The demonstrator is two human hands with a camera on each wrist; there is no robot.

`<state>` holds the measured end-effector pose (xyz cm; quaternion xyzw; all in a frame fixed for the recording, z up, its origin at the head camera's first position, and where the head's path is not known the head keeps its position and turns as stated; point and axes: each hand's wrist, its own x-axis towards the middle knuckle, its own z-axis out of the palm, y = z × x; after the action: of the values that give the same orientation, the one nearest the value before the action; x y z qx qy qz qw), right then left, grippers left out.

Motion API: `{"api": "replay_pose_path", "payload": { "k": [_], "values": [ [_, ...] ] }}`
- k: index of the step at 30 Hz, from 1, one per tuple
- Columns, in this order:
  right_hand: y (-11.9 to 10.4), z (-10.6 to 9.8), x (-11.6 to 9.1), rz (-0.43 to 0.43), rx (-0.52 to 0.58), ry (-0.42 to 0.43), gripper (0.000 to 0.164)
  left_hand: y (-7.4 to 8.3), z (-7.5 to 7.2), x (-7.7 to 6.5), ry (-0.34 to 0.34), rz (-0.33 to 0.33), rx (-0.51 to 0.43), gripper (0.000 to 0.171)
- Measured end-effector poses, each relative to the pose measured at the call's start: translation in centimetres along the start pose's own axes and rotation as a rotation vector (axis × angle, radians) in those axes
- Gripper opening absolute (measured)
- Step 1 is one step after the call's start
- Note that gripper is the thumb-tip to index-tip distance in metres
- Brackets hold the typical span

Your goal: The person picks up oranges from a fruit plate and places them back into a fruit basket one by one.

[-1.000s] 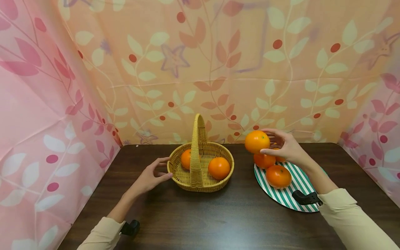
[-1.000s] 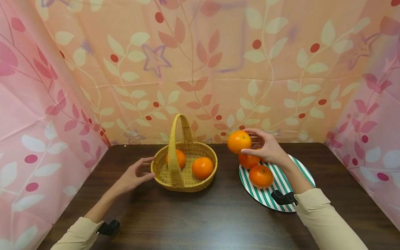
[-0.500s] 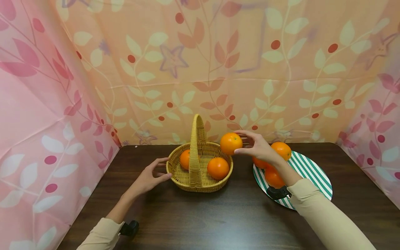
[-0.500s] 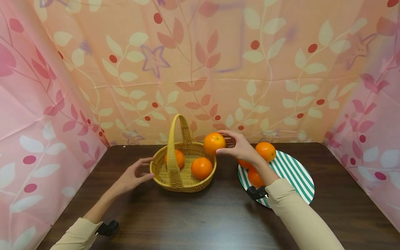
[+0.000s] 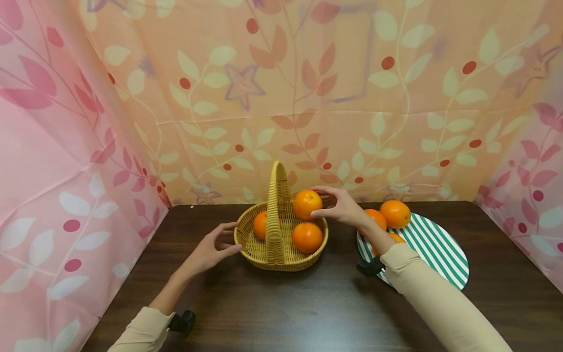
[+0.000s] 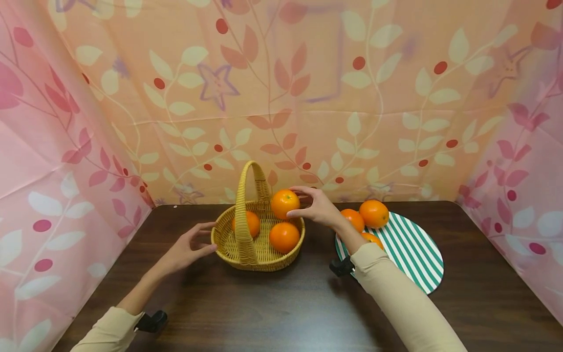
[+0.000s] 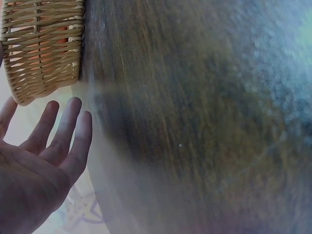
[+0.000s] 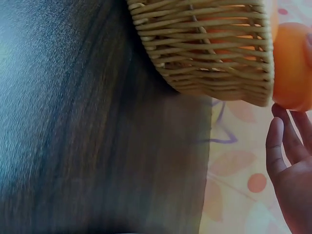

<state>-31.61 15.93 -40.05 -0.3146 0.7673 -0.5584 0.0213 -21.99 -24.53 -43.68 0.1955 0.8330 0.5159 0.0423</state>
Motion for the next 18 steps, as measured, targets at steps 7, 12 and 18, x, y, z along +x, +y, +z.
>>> {"api": "replay_pose_path", "payload": {
  "k": [7, 12, 18],
  "values": [
    [0.5, 0.9, 0.4, 0.017, -0.015, -0.016, 0.066, 0.0, -0.1, 0.1, -0.006, -0.002, -0.002, 0.064],
    [0.8, 1.3, 0.5, 0.027, -0.013, -0.012, 0.067, 0.0, -0.2, 0.1, -0.005, -0.008, 0.001, 0.064],
    [0.6, 1.3, 0.3, 0.028, -0.016, -0.014, 0.066, -0.1, -0.2, 0.0, -0.004, -0.01, -0.001, 0.064]
  ]
}}
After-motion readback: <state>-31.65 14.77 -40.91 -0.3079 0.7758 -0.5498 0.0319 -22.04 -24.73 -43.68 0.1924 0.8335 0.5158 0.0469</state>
